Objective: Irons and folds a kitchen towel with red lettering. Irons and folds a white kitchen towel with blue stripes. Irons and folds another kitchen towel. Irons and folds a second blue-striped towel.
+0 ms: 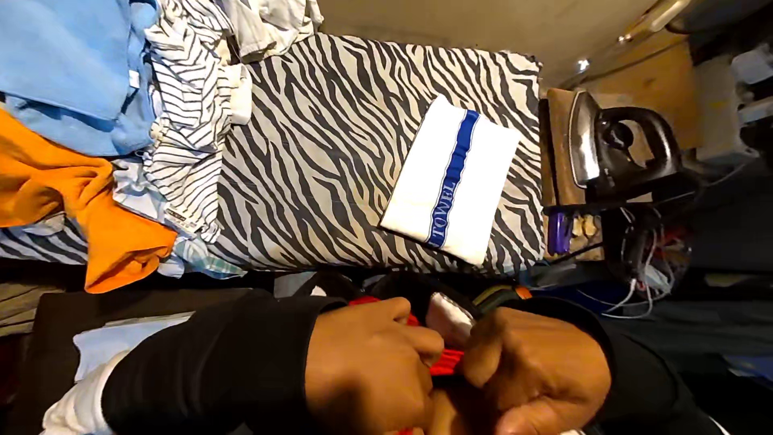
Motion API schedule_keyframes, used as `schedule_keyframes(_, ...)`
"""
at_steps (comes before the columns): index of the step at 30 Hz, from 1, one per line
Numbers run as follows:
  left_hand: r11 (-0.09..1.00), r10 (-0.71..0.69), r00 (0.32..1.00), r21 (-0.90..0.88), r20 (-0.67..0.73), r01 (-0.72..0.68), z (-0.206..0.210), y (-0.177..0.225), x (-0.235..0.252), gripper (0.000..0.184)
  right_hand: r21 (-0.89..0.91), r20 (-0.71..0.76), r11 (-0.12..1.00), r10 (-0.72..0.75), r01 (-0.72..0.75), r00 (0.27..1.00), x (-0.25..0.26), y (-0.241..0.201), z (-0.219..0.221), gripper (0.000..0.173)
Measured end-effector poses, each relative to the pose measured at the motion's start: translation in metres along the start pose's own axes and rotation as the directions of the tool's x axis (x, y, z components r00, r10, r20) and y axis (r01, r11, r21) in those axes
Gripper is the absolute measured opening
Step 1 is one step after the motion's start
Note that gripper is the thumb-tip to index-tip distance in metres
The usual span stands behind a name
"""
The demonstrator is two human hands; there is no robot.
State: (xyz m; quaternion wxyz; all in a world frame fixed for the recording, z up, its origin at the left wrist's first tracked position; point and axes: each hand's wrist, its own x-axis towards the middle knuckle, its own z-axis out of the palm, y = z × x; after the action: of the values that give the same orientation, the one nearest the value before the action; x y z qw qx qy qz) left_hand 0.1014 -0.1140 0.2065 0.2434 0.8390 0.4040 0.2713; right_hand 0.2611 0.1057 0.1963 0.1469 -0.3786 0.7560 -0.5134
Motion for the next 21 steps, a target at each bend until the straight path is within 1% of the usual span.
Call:
schedule_keyframes(4,0.999,-0.002,0.996,0.037,-0.085,0.005,0.008,0.004,0.002,0.031,0.054,-0.013,0.999,0.006,-0.005,1.0,-0.005,0.001,0.002,0.052)
schedule_keyframes(8,0.99,-0.112,0.979,0.063,-0.17,0.124,0.02,0.008,0.011,0.032,0.103,-0.051,0.995,-0.004,0.009,0.999,-0.012,0.007,0.005,0.047)
schedule_keyframes(10,0.984,-0.166,0.972,0.039,-0.167,0.175,0.025,0.005,0.014,0.03,0.133,-0.07,0.991,-0.008,0.017,0.998,-0.015,0.011,0.008,0.044)
schedule_keyframes(17,0.975,-0.203,0.972,-0.119,-0.121,0.188,0.029,-0.008,0.019,0.024,0.186,-0.121,0.982,-0.009,0.031,0.993,-0.026,0.018,0.014,0.04)
schedule_keyframes(21,0.968,-0.239,0.958,-0.121,-0.156,0.222,0.032,-0.008,0.022,0.02,0.229,-0.154,0.973,0.008,0.027,0.988,-0.029,0.02,0.016,0.033)
